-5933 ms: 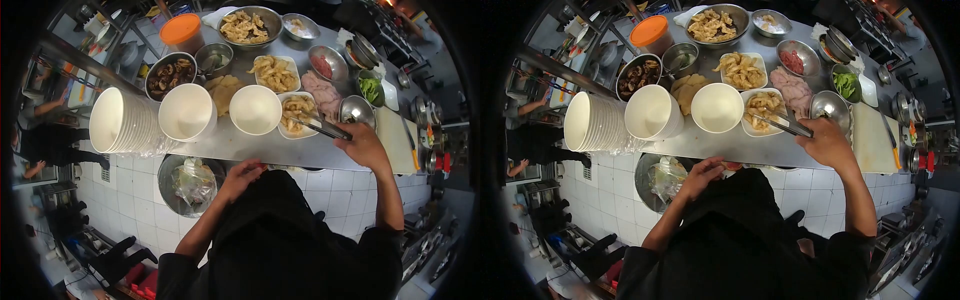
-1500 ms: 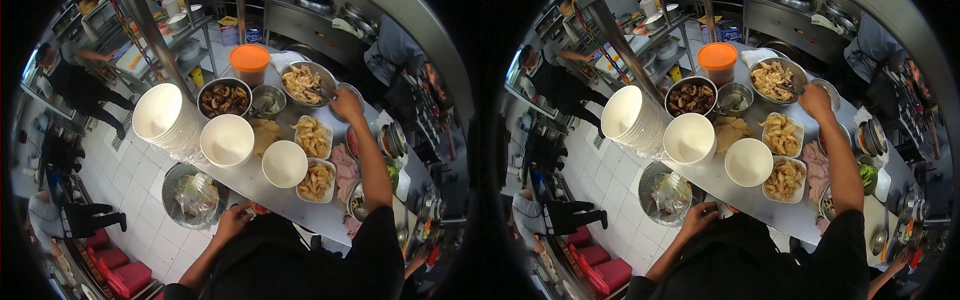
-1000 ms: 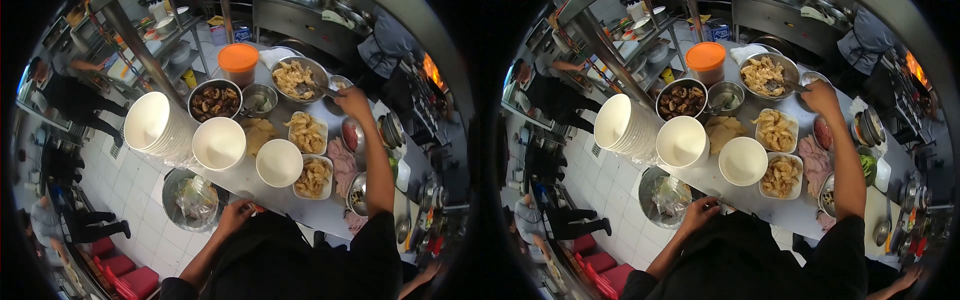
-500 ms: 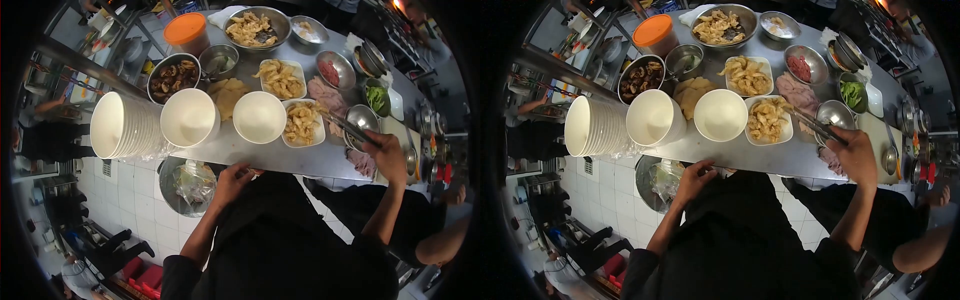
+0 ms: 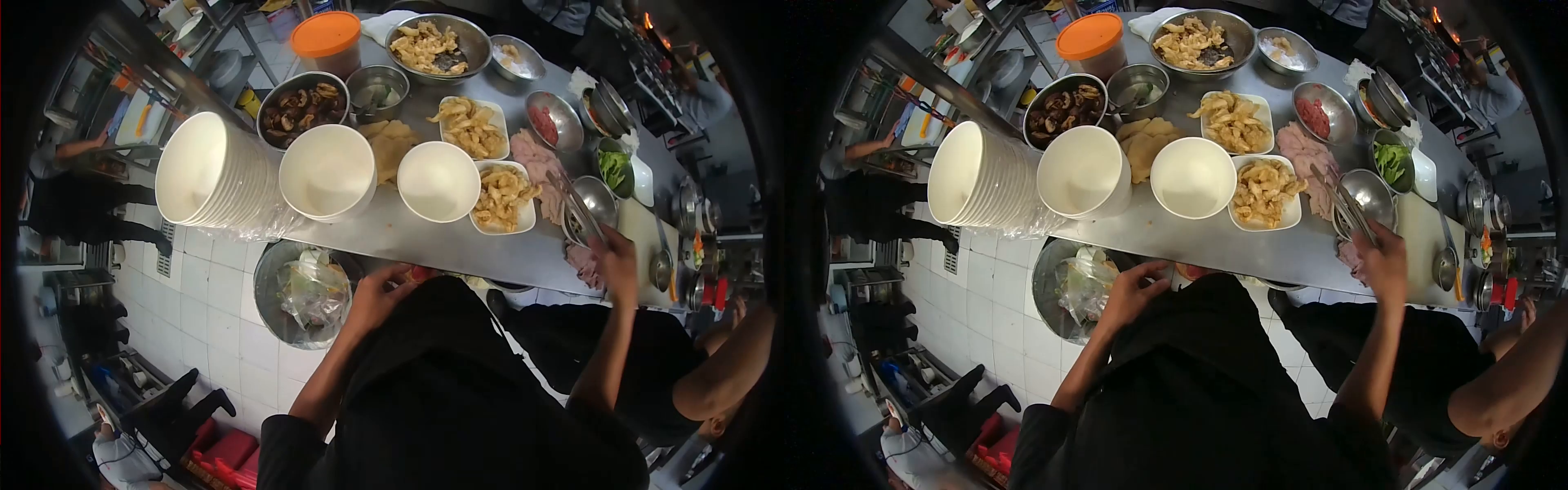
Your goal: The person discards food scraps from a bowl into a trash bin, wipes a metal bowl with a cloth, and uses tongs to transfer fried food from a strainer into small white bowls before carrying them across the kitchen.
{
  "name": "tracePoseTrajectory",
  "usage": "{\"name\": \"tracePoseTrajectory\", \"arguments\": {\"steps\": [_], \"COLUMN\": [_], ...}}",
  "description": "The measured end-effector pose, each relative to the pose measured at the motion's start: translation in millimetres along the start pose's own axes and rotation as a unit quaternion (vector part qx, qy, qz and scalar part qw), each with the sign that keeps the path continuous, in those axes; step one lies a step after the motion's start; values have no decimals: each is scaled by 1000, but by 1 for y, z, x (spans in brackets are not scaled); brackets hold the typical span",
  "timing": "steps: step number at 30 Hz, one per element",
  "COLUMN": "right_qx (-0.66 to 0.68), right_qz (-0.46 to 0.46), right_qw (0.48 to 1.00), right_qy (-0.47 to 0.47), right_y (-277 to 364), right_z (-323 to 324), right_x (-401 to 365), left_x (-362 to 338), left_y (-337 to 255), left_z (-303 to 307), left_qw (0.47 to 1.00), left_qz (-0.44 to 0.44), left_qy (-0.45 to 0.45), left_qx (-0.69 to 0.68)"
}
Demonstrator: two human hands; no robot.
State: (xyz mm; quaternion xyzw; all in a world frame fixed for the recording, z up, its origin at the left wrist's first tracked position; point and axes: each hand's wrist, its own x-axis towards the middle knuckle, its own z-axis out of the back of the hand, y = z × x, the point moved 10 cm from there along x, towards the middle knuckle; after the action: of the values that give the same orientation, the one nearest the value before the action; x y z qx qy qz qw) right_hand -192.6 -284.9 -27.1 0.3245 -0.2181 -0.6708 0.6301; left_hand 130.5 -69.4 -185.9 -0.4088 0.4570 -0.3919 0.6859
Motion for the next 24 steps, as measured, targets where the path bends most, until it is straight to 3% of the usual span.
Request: {"name": "tracePoseTrajectory", "arguments": {"steps": [3,5,7,8,9,10,14,16,19,22,23,24], "right_qx": [-15,-35,-3,-51,-43,-82,-94,-212,-78,-48,2,40], "right_qz": [14,159,159,158,94,271,232,307,295,304,361,362], "right_qw": [999,975,967,967,984,926,934,891,925,899,849,823], "right_qy": [-39,-149,-200,-194,-143,-250,-254,-258,-226,-313,-386,-436], "right_y": [-67,-52,-76,-98,-96,-72,-59,-32,11,113,128,141], "right_z": [-43,-58,-74,-87,-98,-97,-95,-93,-50,42,74,107], "right_x": [29,13,7,11,9,-6,-3,-13,-15,-52,-60,-70], "left_x": [-6,-11,-16,-18,-18,-19,-17,-19,-14,-7,-4,-6], "left_y": [5,8,17,20,23,18,16,17,8,22,15,10], "left_z": [7,13,17,18,18,19,11,11,15,20,17,20], "left_qw": [1000,999,998,998,999,999,999,999,1000,998,999,998], "left_qz": [6,11,57,53,41,31,41,23,7,2,-10,-6], "left_qy": [-13,-23,-25,-24,-25,-26,-1,-1,-5,-36,-17,-18], "left_qx": [-12,-19,1,-9,-18,-10,-25,-26,-13,-48,-38,-60]}}
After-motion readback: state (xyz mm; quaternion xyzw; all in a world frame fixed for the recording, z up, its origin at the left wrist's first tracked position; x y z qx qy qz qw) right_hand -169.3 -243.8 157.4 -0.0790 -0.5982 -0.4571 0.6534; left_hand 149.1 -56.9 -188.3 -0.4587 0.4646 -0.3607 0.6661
